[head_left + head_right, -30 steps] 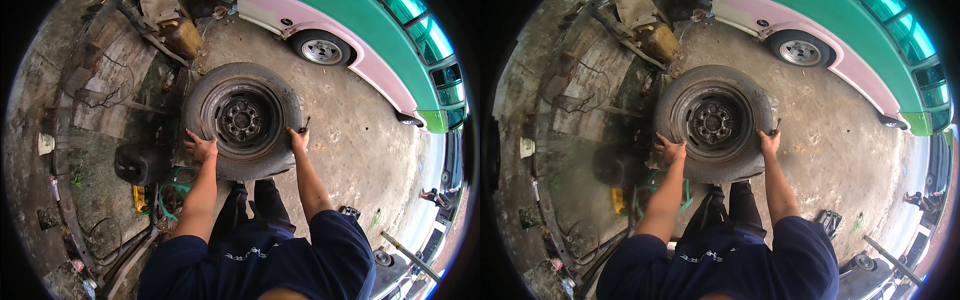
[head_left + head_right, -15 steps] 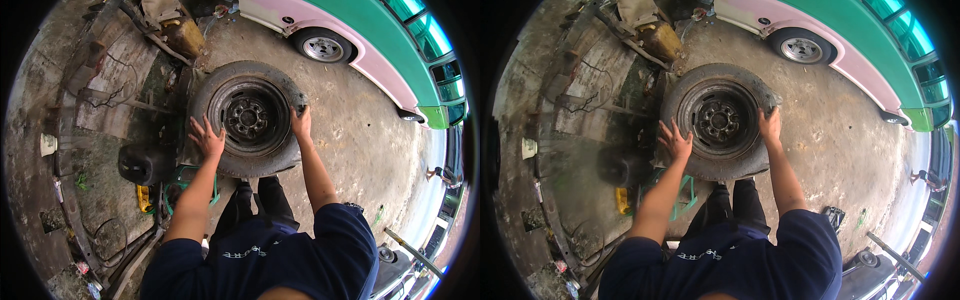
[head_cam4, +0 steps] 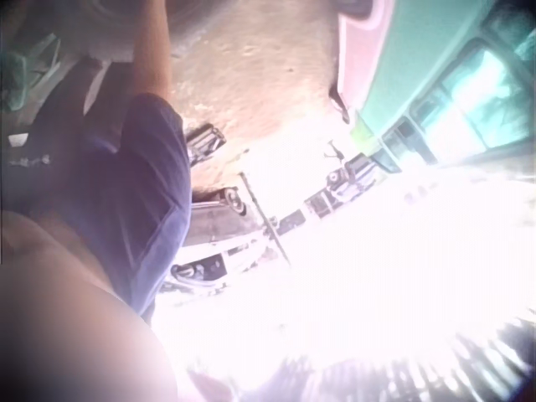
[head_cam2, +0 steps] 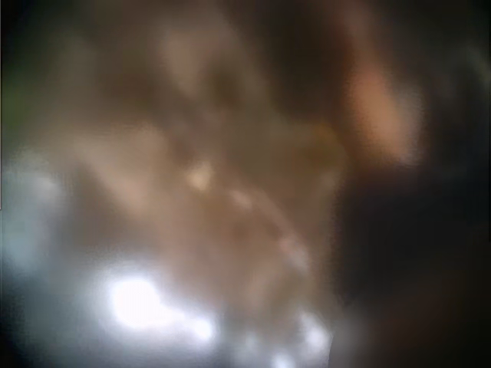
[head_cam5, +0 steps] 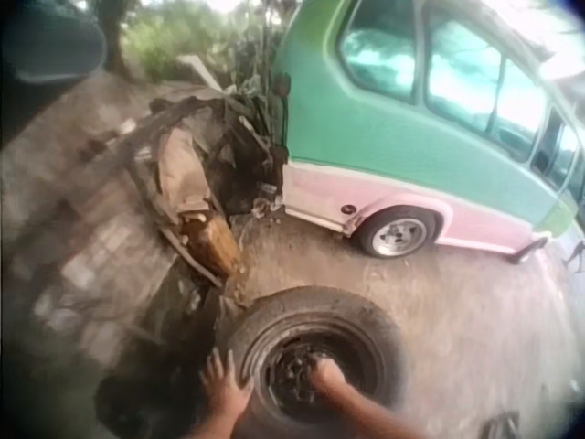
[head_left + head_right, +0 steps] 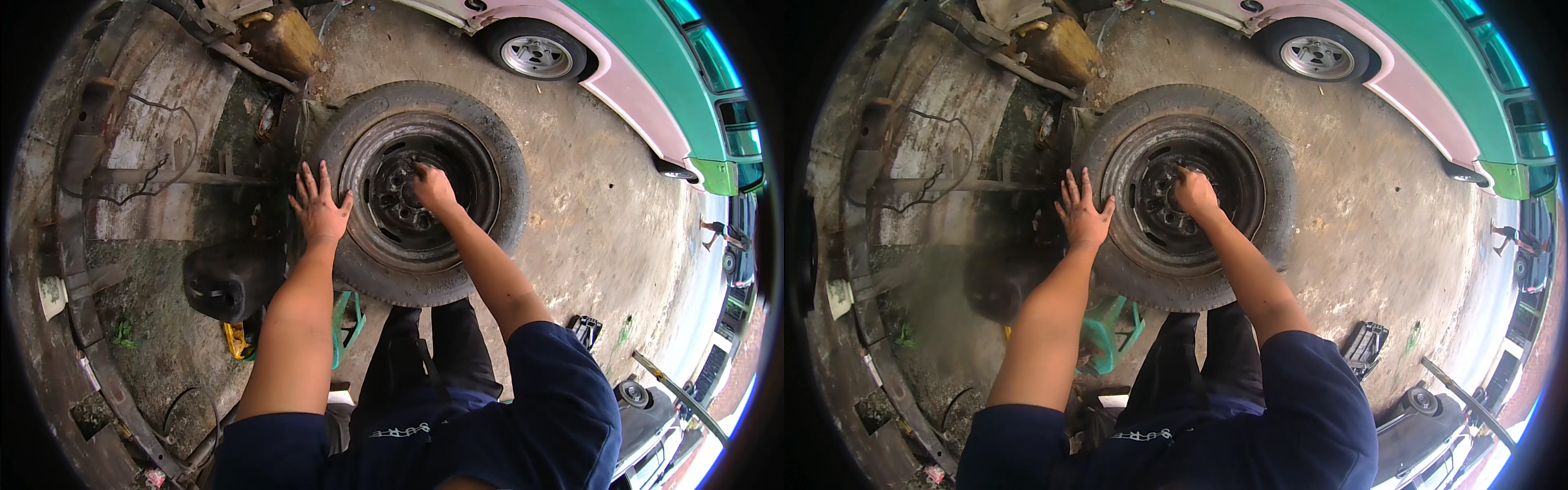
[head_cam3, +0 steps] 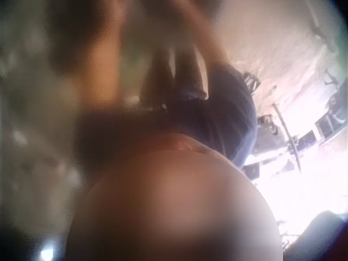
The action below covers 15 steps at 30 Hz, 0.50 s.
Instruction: The person scrubs the inner rim of a car tire with a wire brush, repeatedly rotating the tire to access different sections. The person uses both hands to hold and turn the tire while scrubbing the metal rim surface.
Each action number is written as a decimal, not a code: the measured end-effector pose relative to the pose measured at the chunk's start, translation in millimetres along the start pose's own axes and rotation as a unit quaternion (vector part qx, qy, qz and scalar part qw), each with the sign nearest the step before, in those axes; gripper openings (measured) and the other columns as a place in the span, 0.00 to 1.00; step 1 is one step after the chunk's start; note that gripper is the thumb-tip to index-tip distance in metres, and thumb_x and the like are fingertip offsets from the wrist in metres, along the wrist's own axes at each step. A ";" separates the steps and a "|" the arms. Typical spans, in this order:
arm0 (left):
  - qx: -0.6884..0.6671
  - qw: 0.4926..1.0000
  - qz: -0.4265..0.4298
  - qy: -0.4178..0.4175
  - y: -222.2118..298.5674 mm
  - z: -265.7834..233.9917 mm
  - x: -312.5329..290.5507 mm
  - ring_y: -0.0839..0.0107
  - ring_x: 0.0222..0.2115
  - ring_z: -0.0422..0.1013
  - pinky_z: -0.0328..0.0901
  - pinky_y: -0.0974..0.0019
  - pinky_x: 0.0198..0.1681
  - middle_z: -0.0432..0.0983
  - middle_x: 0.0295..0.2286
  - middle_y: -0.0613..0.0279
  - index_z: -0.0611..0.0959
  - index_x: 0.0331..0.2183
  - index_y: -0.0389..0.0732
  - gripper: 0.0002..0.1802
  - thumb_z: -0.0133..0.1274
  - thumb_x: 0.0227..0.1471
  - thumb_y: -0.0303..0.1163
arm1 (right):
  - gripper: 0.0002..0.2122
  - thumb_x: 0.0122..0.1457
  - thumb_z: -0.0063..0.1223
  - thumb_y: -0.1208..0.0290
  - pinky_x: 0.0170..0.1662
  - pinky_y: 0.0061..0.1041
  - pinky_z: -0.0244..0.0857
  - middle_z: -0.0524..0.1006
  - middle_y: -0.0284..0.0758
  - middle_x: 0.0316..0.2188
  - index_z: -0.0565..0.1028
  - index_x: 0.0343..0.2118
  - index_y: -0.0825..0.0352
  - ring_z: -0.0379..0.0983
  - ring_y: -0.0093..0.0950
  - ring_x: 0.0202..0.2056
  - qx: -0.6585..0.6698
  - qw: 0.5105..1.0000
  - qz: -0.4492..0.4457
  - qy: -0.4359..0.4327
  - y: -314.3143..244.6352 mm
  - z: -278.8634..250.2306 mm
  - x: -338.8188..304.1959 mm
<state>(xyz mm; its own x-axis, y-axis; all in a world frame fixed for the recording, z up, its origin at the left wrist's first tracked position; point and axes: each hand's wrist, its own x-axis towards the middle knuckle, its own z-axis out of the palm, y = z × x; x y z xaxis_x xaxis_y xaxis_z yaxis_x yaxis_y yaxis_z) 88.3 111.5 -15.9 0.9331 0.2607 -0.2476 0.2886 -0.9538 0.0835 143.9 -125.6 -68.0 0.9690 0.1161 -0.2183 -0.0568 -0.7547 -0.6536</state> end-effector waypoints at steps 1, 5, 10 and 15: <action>-0.005 1.000 0.000 0.003 -0.5 1.2 0.2 0.54 0.68 0.38 0.39 0.38 0.66 0.33 0.68 0.57 0.45 0.68 0.58 0.49 0.50 0.55 0.59 | 0.15 0.60 0.48 0.68 0.48 0.44 0.69 0.78 0.54 0.38 0.77 0.47 0.66 0.75 0.51 0.42 -0.002 1.000 0.003 -0.007 -3.1 7.9 5.6; -0.005 1.000 0.005 0.019 0.5 2.8 0.1 0.53 0.68 0.39 0.40 0.40 0.66 0.35 0.68 0.57 0.46 0.68 0.58 0.50 0.51 0.53 0.59 | 0.13 0.61 0.46 0.68 0.48 0.44 0.69 0.78 0.54 0.38 0.79 0.41 0.68 0.76 0.50 0.42 -0.002 0.999 0.032 -0.029 -14.9 28.6 24.7; 0.001 1.000 -0.002 0.017 4.0 1.0 1.6 0.53 0.67 0.41 0.43 0.41 0.66 0.37 0.68 0.56 0.47 0.68 0.57 0.49 0.52 0.54 0.57 | 0.12 0.60 0.45 0.71 0.46 0.43 0.72 0.79 0.53 0.38 0.78 0.43 0.68 0.77 0.49 0.42 -0.045 0.998 0.044 -0.029 -28.9 44.4 20.4; 0.010 1.000 0.000 0.022 5.0 0.3 0.1 0.52 0.67 0.42 0.45 0.42 0.65 0.38 0.68 0.55 0.46 0.68 0.57 0.49 0.52 0.54 0.57 | 0.12 0.60 0.45 0.72 0.45 0.43 0.73 0.79 0.51 0.38 0.77 0.43 0.67 0.77 0.49 0.41 -0.096 0.994 0.004 -0.060 -23.8 38.8 19.1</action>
<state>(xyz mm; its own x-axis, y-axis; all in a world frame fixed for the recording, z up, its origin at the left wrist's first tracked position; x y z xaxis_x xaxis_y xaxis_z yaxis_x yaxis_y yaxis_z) 89.8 106.8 -15.8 0.9417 0.2667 -0.2051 0.2847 -0.9565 0.0636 154.4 -80.4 -84.7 0.9321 0.1776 -0.3158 -0.0059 -0.8639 -0.5035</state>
